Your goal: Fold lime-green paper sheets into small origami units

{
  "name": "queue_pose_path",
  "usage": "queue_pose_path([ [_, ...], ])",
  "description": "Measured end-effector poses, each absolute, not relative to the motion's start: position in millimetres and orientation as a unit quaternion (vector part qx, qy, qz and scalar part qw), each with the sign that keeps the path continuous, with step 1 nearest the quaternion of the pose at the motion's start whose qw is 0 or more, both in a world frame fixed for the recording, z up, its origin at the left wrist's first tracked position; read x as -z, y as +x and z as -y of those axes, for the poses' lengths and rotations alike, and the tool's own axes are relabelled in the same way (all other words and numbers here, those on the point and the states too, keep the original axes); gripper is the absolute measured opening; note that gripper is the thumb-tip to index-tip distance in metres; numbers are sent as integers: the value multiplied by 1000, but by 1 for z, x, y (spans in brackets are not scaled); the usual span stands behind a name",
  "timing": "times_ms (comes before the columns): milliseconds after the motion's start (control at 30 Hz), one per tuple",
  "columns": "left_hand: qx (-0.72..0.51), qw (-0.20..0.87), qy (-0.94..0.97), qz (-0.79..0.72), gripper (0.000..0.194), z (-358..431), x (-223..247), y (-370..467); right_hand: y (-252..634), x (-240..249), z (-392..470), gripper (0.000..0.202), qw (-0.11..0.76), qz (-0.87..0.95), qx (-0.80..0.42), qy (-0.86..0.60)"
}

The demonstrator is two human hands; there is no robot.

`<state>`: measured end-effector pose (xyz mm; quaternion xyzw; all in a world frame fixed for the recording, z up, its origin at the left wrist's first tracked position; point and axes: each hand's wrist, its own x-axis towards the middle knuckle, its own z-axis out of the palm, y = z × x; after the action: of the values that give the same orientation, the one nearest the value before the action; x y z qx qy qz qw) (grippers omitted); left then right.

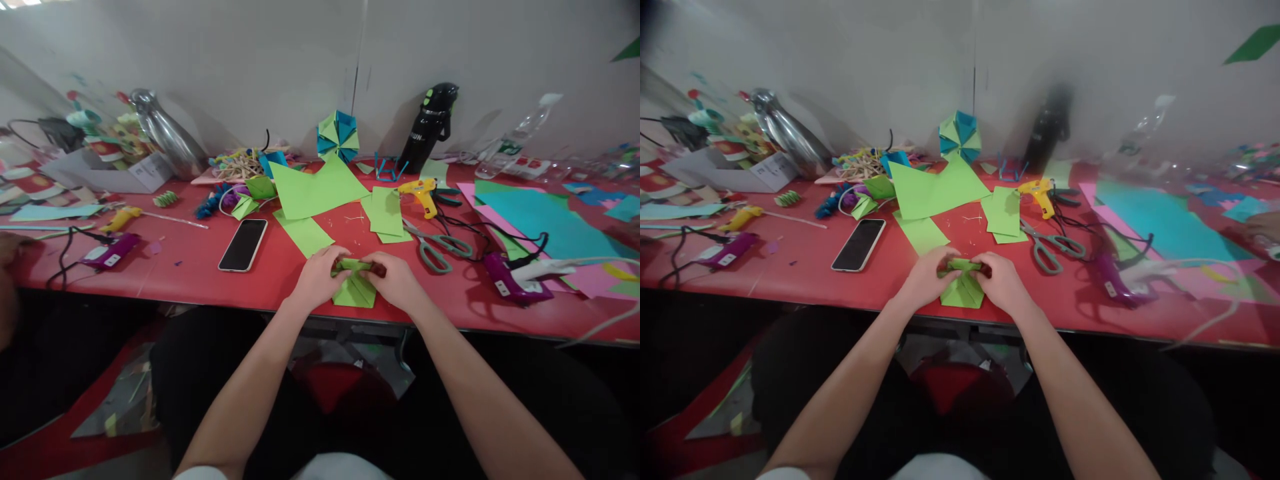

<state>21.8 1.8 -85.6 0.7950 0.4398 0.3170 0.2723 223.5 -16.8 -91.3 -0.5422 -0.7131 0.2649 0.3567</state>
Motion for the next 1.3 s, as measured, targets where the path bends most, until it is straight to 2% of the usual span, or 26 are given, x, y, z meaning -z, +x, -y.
queue_pose_path([
  [133, -271, 282, 808, -441, 12, -5, 80, 18, 223, 87, 13, 10, 340, 727, -270, -533],
  [400, -228, 295, 793, -482, 18, -11, 71, 17, 222, 88, 10, 4, 318, 732, -259, -543],
  [633, -226, 294, 797, -476, 13, -13, 72, 13, 221, 87, 13, 11, 310, 755, -235, -527],
  [700, -233, 315, 790, -471, 16, -12, 72, 9, 222, 87, 14, 9, 314, 753, -240, -526],
  [833, -296, 357, 754, -466, 46, -11, 74, 6, 225, 84, 16, 7, 348, 715, -275, -540],
  [900, -340, 377, 714, -482, 54, -11, 76, 8, 226, 82, 16, 10, 388, 684, -294, -544],
  [967, -367, 392, 680, -499, 53, -11, 77, 11, 227, 79, 16, 13, 429, 655, -306, -541],
  [1033, -375, 410, 664, -500, 44, -10, 76, 13, 228, 77, 16, 16, 454, 640, -311, -537],
  [1167, -391, 463, 633, -482, 36, -7, 70, 16, 228, 75, 18, 19, 448, 632, -342, -532],
  [1300, -378, 587, 565, -440, 35, -3, 68, 17, 226, 73, 21, 21, 447, 628, -369, -519],
])
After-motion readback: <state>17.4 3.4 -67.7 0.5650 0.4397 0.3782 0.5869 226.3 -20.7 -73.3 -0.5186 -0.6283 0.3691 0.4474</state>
